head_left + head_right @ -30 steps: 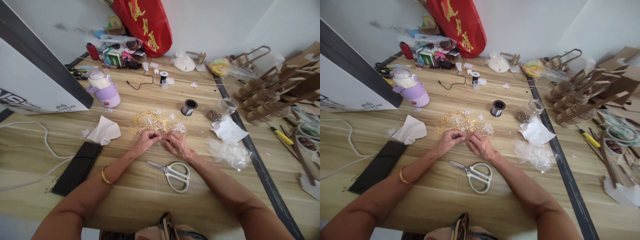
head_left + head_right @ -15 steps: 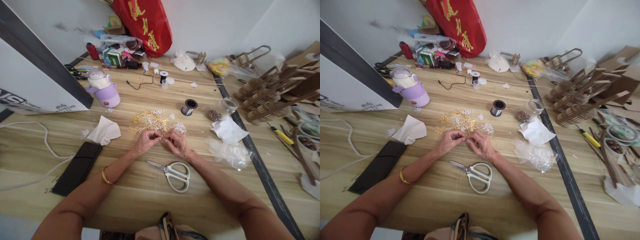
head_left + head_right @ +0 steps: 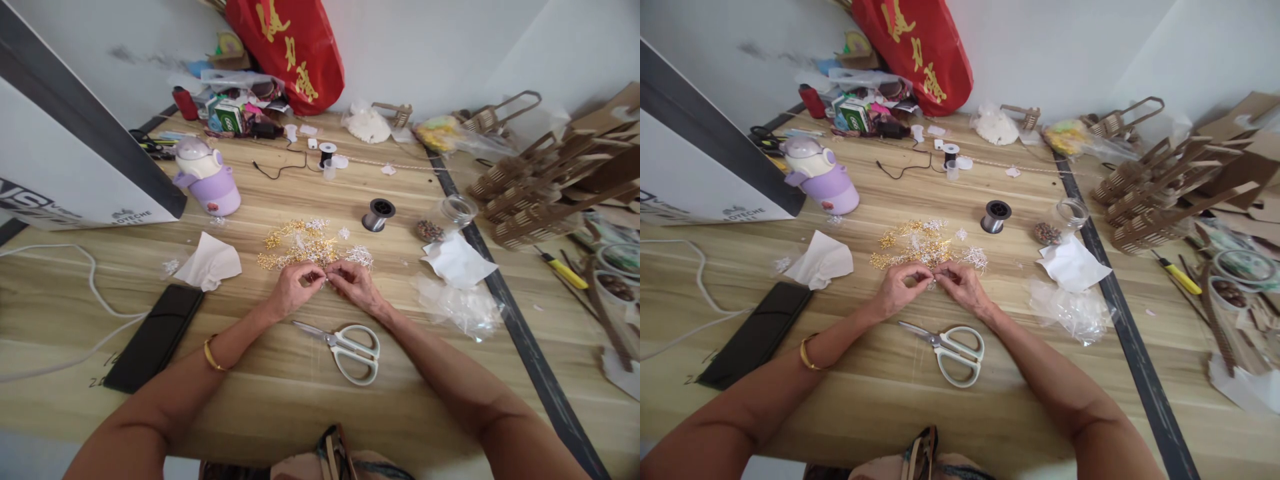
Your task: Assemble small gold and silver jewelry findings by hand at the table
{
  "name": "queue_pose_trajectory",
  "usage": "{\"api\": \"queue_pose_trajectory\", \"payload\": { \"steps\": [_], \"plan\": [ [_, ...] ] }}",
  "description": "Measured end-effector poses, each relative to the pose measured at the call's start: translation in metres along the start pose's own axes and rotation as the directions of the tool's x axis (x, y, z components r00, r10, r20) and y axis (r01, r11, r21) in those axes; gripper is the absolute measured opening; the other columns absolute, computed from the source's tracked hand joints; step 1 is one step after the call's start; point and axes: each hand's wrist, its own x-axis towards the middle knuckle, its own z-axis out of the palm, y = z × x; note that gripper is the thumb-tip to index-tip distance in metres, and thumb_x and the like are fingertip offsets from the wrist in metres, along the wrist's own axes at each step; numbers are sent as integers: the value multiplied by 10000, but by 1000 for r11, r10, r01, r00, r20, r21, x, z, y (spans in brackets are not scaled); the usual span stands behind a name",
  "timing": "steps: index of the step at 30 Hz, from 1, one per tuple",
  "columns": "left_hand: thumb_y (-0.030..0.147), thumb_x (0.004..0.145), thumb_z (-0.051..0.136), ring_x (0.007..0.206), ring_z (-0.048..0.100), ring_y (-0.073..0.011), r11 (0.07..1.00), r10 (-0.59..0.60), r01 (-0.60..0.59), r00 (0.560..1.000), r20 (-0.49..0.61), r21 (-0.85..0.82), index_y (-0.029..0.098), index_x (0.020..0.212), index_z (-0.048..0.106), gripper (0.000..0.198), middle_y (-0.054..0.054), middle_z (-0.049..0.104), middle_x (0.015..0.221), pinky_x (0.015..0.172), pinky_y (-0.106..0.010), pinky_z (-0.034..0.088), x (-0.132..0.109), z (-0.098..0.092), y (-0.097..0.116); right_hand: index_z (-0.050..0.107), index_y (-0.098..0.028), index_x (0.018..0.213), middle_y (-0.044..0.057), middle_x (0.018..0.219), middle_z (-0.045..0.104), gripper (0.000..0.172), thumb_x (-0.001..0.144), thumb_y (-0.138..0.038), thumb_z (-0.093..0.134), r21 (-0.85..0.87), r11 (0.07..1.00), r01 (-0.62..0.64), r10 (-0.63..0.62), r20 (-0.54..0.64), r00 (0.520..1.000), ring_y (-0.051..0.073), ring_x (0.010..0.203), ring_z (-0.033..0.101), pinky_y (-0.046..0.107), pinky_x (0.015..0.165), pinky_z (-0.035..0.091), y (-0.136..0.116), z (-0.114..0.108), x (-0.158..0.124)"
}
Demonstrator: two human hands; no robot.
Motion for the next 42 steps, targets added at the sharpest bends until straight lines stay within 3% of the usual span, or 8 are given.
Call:
{"api": "queue_pose_trajectory", "payload": {
  "steps": [7,15,30,42],
  "plan": [
    [141,811,574,676,599,-137,993,111,-109,993,-33,52,155,761,639,84,-53,662,736,651,-248,473,-3,2,-2,646,-140,897,-28,590,550,321,792,-444,653,145,982,-119,113,50,992,65,466,463,184,428,372,0,0,2],
    [142,824,559,708,612,-141,988,130,-125,991,-45,94,161,761,640,104,-55,673,751,688,-258,483,-4,2,-2,665,-133,860,-30,559,567,318,751,-430,696,168,971,-167,160,59,985,57,456,485,168,421,405,-6,-2,4],
    [183,829,578,673,611,-135,992,74,-69,996,-45,101,167,740,633,105,-42,679,729,648,-244,477,-3,2,-3,602,-154,859,-27,587,570,288,808,-433,648,149,986,-70,64,43,997,71,486,511,184,452,433,1,0,1],
    [168,821,569,649,599,-123,992,62,-54,996,-66,115,166,754,625,88,-30,663,719,625,-230,468,-3,2,-2,581,-150,939,-3,665,621,310,824,-433,632,218,969,-120,105,77,991,71,524,543,172,459,443,-2,3,1]
  ]
}}
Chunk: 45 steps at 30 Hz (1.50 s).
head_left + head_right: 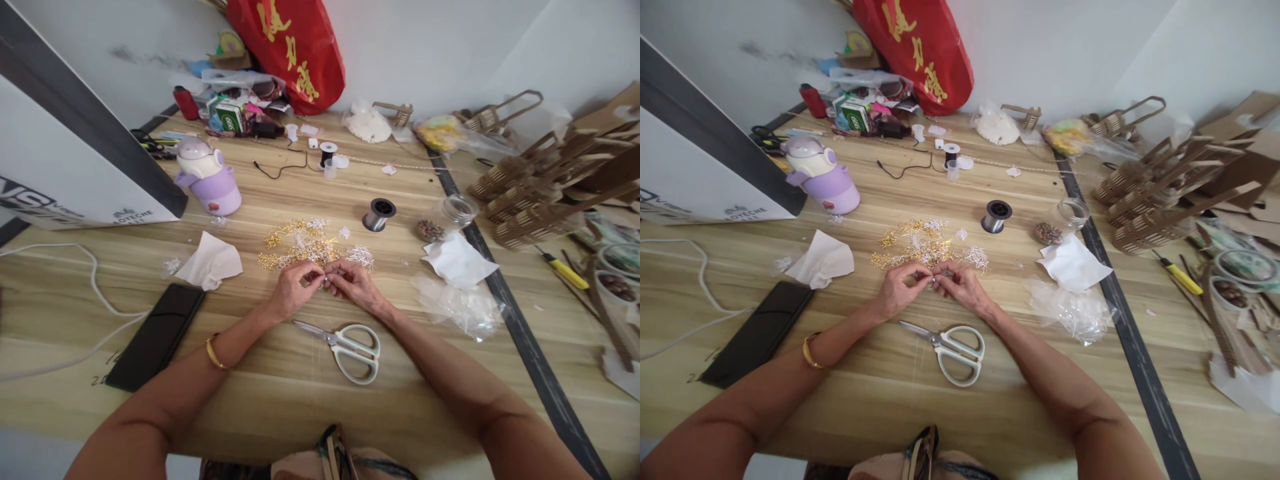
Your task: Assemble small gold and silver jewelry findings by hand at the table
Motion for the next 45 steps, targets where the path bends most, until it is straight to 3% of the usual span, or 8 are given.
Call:
{"api": "queue_pose_trajectory", "payload": {
  "steps": [6,17,34,45],
  "plan": [
    [180,824,581,675,602,-137,999,-19,20,1000,18,-38,170,740,635,101,-38,670,726,659,-249,466,0,-1,0,581,-159,924,4,693,634,282,837,-425,621,-17,999,37,-36,37,999,80,544,557,190,481,460,4,-3,0],
    [198,770,656,684,634,-143,942,-229,251,966,120,-222,158,743,678,53,-31,702,735,669,-239,494,5,-6,-1,557,-164,922,5,684,618,243,903,-405,533,-217,964,153,-143,62,988,88,552,552,201,518,452,6,-6,-2],
    [200,748,665,642,623,-125,892,-292,331,942,169,-308,129,729,651,75,-37,678,702,623,-216,500,5,-3,-2,507,-174,942,-16,635,581,156,924,-323,463,-371,905,207,-214,23,977,91,528,521,197,509,412,4,-3,-6],
    [216,761,647,655,611,-137,892,-332,368,928,170,-264,128,724,649,96,-47,673,705,635,-241,483,5,-3,-4,517,-179,834,-30,618,519,33,825,-173,486,-613,748,255,-357,-48,933,85,518,451,197,500,365,7,-5,-6]
  ]
}}
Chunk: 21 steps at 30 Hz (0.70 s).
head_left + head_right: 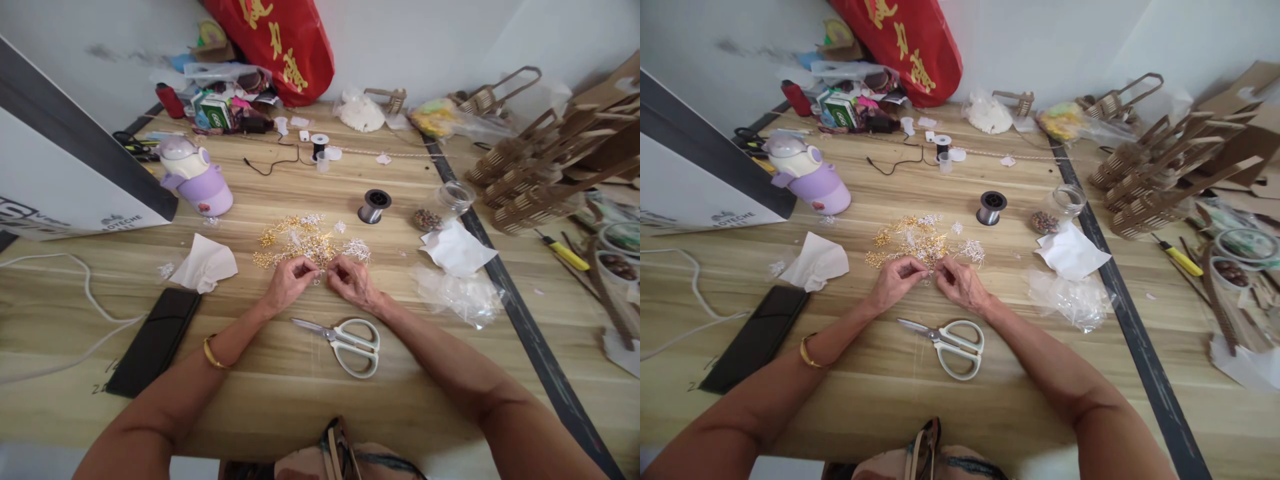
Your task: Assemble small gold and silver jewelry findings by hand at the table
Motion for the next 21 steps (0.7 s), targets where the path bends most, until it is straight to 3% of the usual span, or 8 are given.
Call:
{"api": "queue_pose_trajectory", "payload": {
  "steps": [6,13,21],
  "plan": [
    [194,770,622,859,648,-173,998,38,-40,998,-45,-56,131,723,625,79,-87,691,889,737,-264,505,1,0,1,495,-177,764,-47,599,465,31,779,-149,494,-23,1000,1,-2,-14,1000,67,484,397,191,479,334,2,-1,2],
    [309,745,680,557,630,-128,932,-206,211,977,50,-295,134,766,570,208,-8,652,614,545,-228,500,4,0,5,523,-172,800,-47,602,482,35,819,-179,493,43,999,-29,31,-28,999,68,495,405,195,488,344,2,-1,2],
    [348,718,720,572,651,-137,899,-223,236,972,77,-369,135,776,555,276,-7,664,626,563,-241,529,3,3,7,573,-149,1010,-16,674,570,212,866,-304,556,172,983,-64,57,41,998,74,517,466,190,463,367,0,-5,5]
  ]
}}
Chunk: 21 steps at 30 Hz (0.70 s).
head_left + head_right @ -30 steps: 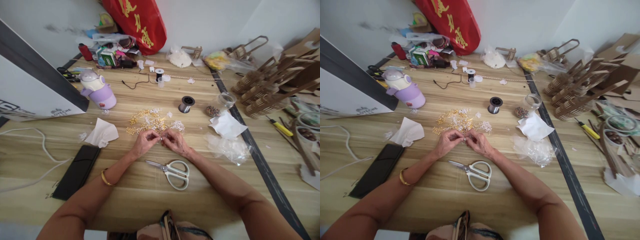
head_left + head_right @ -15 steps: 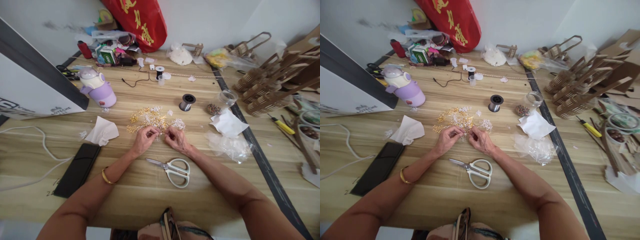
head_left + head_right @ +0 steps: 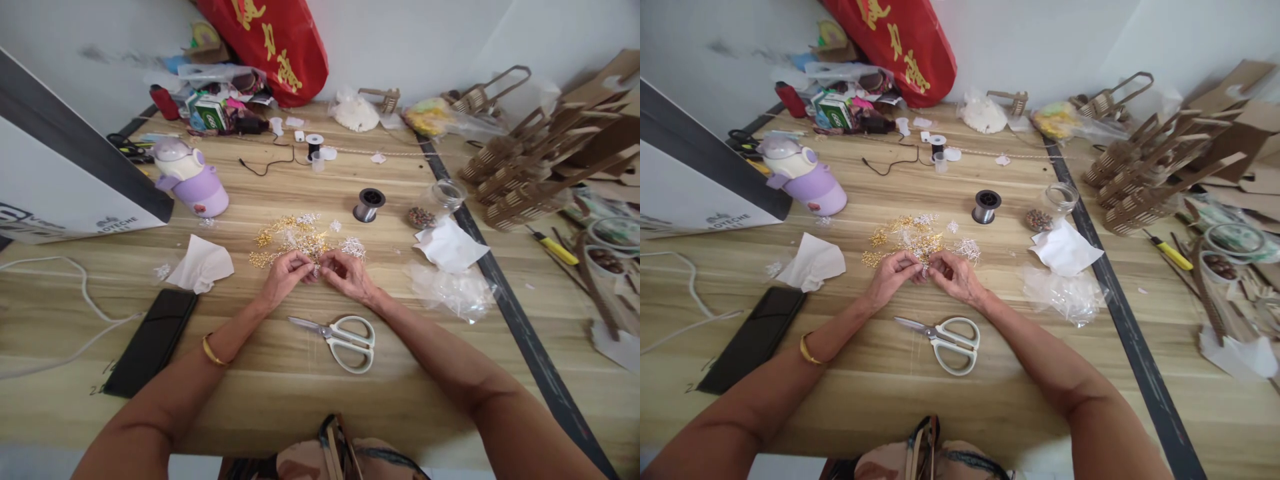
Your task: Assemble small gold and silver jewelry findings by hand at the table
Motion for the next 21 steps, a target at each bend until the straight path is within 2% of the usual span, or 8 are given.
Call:
{"api": "queue_pose_trajectory", "payload": {
  "steps": [8,12,16,21],
  "plan": [
    [337,730,710,610,664,-142,999,8,-9,999,40,37,127,809,577,261,-17,675,650,592,-248,536,-1,1,0,623,-157,871,47,817,607,167,875,-307,550,-30,994,108,-107,34,994,118,685,537,226,566,419,-3,-2,4],
    [315,687,741,629,662,-143,998,7,-12,998,69,62,119,831,607,278,-35,688,697,587,-243,521,0,1,-3,593,-154,854,29,779,580,194,866,-343,553,34,999,20,-22,44,999,99,613,492,207,501,380,-2,-3,4],
    [298,678,735,553,604,-111,993,6,-17,996,88,120,111,765,633,229,-21,653,617,555,-224,489,2,-1,-7,562,-151,845,-19,668,515,213,854,-364,566,119,989,-84,76,69,995,77,544,424,193,468,335,1,-2,4],
    [303,690,715,523,548,-89,987,22,-33,997,75,156,120,725,633,204,-1,615,599,516,-204,450,2,-1,-5,551,-154,831,-39,633,484,226,838,-375,596,227,964,-141,121,97,988,65,518,389,188,459,315,6,-3,4]
  ]
}}
